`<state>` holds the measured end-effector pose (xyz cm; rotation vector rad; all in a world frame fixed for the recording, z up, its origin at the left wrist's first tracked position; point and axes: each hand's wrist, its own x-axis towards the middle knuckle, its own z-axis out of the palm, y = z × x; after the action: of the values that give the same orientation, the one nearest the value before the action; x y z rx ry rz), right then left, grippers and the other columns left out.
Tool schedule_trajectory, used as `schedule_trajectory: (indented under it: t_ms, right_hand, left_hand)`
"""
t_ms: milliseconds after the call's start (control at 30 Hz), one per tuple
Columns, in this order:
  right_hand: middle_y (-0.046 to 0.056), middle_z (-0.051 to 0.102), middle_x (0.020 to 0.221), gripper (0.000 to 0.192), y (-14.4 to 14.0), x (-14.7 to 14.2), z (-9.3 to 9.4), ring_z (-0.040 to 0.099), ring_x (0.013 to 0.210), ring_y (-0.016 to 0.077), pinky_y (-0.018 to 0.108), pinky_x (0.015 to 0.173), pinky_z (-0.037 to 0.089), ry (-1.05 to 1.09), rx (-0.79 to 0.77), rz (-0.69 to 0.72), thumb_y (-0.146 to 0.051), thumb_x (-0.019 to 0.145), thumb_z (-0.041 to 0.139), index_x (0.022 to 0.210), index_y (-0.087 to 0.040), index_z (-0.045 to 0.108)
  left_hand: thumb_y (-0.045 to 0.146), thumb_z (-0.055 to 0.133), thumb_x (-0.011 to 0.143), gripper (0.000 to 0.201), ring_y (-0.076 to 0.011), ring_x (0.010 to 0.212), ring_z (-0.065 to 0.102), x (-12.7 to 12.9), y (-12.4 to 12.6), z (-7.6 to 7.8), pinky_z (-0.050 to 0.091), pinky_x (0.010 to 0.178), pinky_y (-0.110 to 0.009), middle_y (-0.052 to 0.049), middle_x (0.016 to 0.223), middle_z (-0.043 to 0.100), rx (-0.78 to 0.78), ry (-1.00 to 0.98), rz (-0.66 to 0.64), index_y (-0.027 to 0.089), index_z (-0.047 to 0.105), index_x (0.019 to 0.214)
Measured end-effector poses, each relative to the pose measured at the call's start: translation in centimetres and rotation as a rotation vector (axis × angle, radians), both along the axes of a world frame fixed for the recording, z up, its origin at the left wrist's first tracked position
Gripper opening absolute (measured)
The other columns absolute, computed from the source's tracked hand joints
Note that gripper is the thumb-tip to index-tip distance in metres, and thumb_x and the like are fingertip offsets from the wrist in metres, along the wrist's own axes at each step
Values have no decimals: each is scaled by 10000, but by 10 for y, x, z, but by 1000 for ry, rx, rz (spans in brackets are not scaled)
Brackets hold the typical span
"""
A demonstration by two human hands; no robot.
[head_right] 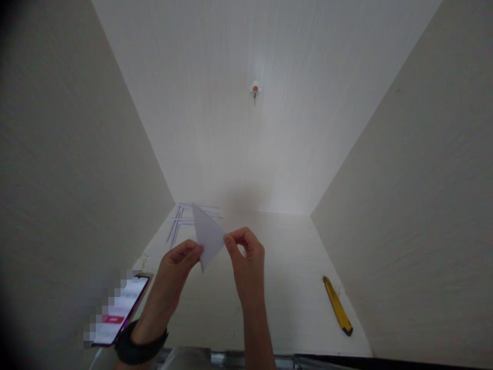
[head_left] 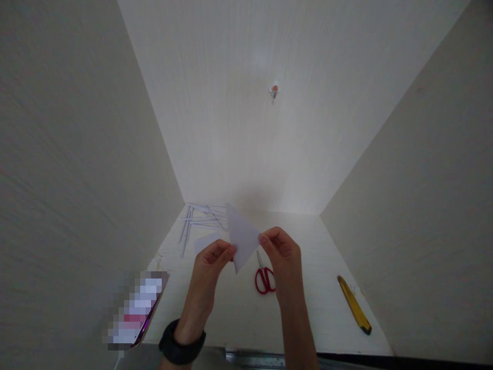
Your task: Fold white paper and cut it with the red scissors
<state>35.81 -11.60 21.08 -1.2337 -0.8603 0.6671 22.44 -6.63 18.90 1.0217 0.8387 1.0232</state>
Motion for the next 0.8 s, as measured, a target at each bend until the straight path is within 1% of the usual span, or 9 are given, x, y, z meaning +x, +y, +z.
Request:
schedule_trajectory:
  t_ms: [67, 200, 300, 467, 567, 733, 800]
  right_hand:
    - [-18, 559, 655, 163, 0, 1, -1, 531, 659, 137, 266, 660, 433, 5, 5, -5, -280, 802, 628, 685, -186, 565]
    - [-19, 555, 656, 170, -2, -1, 1, 521, 664, 133, 263, 664, 425, -4, -16, 8, -281, 810, 621, 684, -185, 560]
    - [-21, 552, 656, 171, -2, -3, 2, 514, 661, 132, 258, 654, 418, -7, -17, 11, -284, 803, 627, 681, -185, 560]
    - [-28, 545, 640, 170, 0, -2, -1, 504, 641, 124, 252, 633, 402, 29, 19, 5, -284, 793, 642, 675, -184, 569]
    - [-29, 544, 640, 173, 0, -1, -2, 502, 639, 120, 249, 632, 396, 45, 35, -2, -279, 796, 647, 673, -183, 572]
    - [-25, 556, 648, 168, -3, -2, -1, 509, 644, 121, 252, 633, 396, 54, 37, 1, -276, 803, 645, 682, -183, 575]
    - [-26, 552, 645, 170, -3, -2, -1, 505, 640, 120, 252, 631, 394, 58, 39, 0, -279, 803, 645, 682, -183, 572]
  left_hand:
    - [318, 732, 701, 214, -122, 608, 532, -1, 0, 0, 415, 625, -236, 11, 591, 607, 31, 24, -10, 157, 631, 605]
    - [296, 742, 680, 213, -102, 554, 479, -2, 1, 0, 371, 559, -216, 33, 538, 559, 44, 35, 51, 159, 619, 573]
    - [282, 738, 676, 187, -98, 552, 471, -3, 1, -2, 359, 550, -211, 37, 543, 563, 36, 44, 74, 160, 628, 588]
    - [306, 718, 701, 158, -117, 629, 515, -6, 0, -3, 390, 624, -228, 15, 631, 618, 21, 51, 30, 163, 661, 664]
    - [302, 710, 712, 154, -128, 663, 527, -9, 1, -3, 395, 658, -237, 4, 653, 627, 45, 94, -1, 156, 670, 687]
    - [285, 693, 729, 131, -127, 674, 541, -10, 1, -3, 405, 662, -229, 12, 646, 616, 59, 106, -18, 159, 672, 699]
    - [273, 691, 734, 122, -108, 641, 529, -9, 0, -2, 401, 627, -208, 20, 627, 610, 89, 105, -6, 163, 669, 684]
